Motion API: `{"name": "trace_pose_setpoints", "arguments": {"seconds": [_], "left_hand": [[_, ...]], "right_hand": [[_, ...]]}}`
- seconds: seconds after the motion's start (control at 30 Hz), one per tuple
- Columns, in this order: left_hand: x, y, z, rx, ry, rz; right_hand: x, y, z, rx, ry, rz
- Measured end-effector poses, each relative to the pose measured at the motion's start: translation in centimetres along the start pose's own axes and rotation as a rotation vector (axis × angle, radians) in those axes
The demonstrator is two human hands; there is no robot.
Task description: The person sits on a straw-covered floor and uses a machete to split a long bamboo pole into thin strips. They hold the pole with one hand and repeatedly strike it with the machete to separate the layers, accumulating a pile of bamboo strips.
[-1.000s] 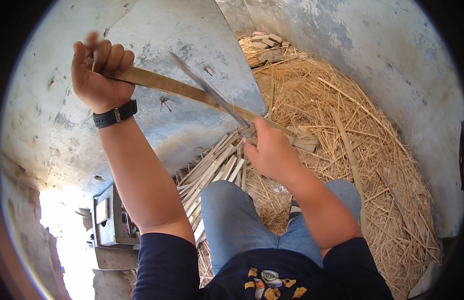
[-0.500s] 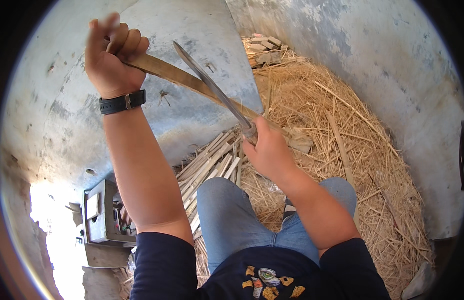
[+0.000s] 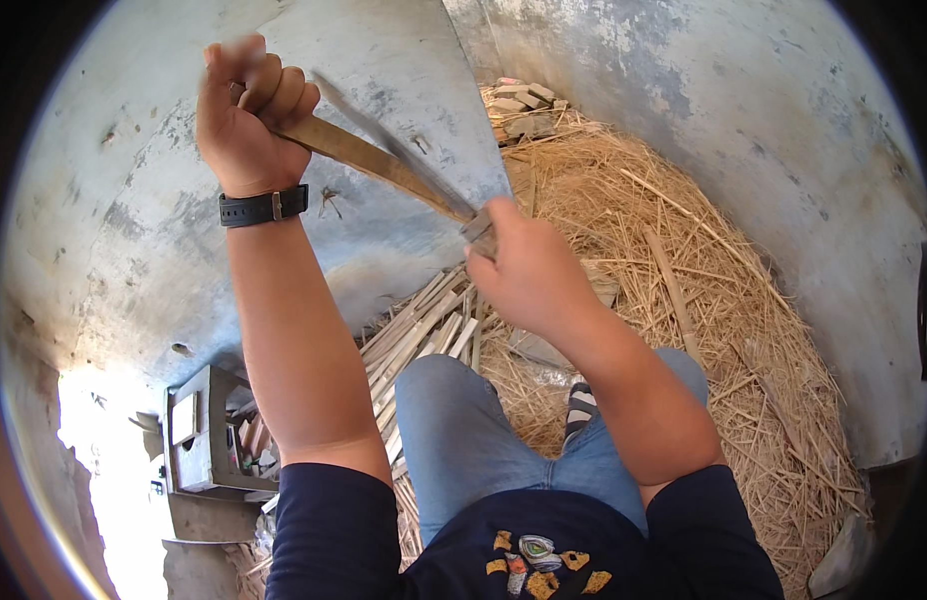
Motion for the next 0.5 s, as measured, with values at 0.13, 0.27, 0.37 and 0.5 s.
{"name": "trace_pose_setpoints", "arguments": {"seconds": [0.13, 0.27, 0.37, 0.5], "left_hand": [[0.2, 0.1, -0.4, 0.062, 0.044, 0.003], [0.2, -0.2, 0.0, 0.070, 0.048, 0.006], [0.3, -0.2, -0.6, 0.113, 0.070, 0.001], [0.4, -0.7, -2.1, 0.062, 0.013, -0.016]], "right_hand": [[-0.8, -0.5, 0.2, 0.063, 0.148, -0.099], [-1.5, -0.8, 1.7, 0.123, 0.200, -0.114], [-0.2, -1.3, 2.9, 0.067, 0.123, -0.064], [0.3, -1.8, 1.7, 0.113, 0.131, -0.102]]}}
Point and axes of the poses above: each hand's wrist, its own y-axis away from the middle knuckle, its own z-axis out of the back of the hand, x = y × z, the point moved 2 cm from there along -y, towards the middle knuckle, and after that the axes turned 3 degrees about -y, right-handed, at the moved point
